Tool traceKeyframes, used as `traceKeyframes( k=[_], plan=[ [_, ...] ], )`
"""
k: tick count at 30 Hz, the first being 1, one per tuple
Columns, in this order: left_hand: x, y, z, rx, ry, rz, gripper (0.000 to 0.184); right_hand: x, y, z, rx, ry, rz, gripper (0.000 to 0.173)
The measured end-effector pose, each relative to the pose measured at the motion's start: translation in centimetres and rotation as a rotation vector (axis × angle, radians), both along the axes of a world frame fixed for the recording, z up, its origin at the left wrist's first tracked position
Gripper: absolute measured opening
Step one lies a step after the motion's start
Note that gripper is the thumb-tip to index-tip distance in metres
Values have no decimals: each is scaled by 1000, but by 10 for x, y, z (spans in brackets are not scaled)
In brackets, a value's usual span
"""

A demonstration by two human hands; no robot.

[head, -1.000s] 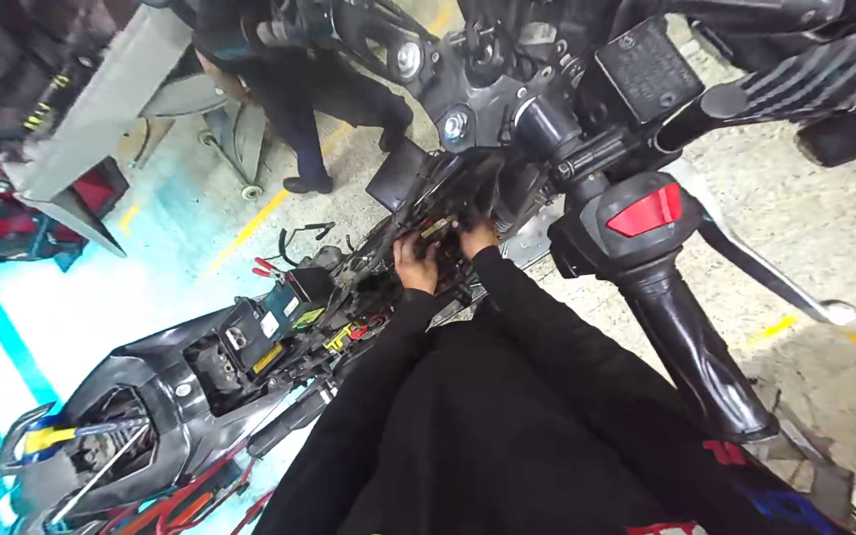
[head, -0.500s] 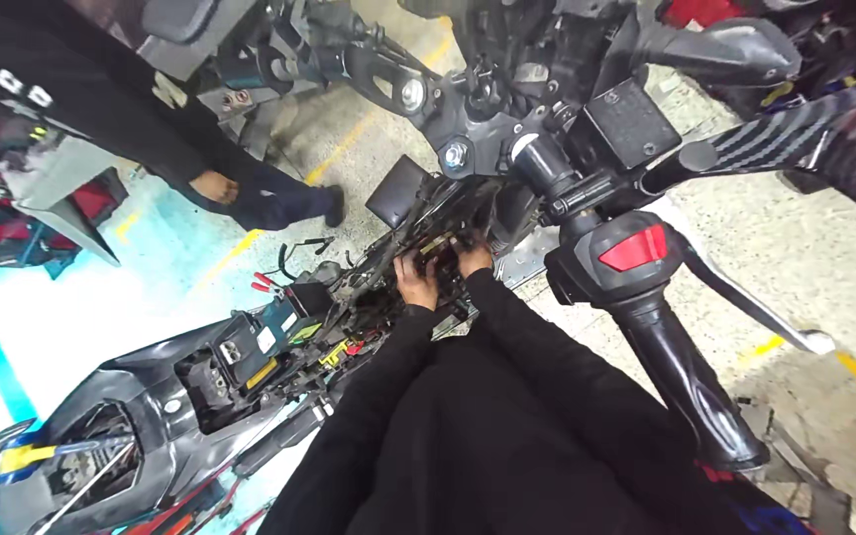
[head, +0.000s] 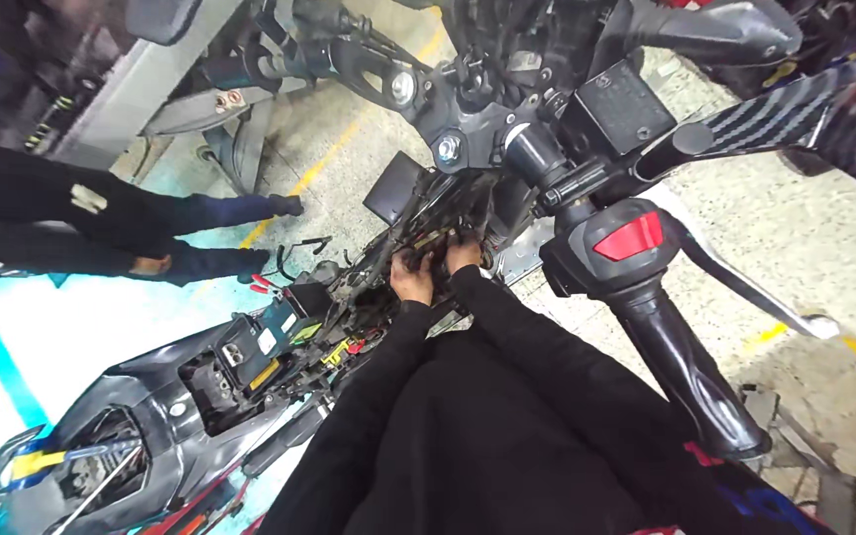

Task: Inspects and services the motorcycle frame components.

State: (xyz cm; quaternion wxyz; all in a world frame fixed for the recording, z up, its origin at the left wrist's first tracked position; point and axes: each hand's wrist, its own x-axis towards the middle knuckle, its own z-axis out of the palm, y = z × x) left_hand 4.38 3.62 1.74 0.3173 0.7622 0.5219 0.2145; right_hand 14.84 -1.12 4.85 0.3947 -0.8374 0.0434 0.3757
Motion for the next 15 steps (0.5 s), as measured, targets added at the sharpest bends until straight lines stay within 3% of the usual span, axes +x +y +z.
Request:
traceKeyframes(
  k=[5,15],
  plan=[
    [-2,2,5,-72,98,-34,53,3,1,-13,29,-44,27,50],
    [-1,5,2,-51,82,-25,49,-4,0,-23,85,-10,-70,45]
  ],
)
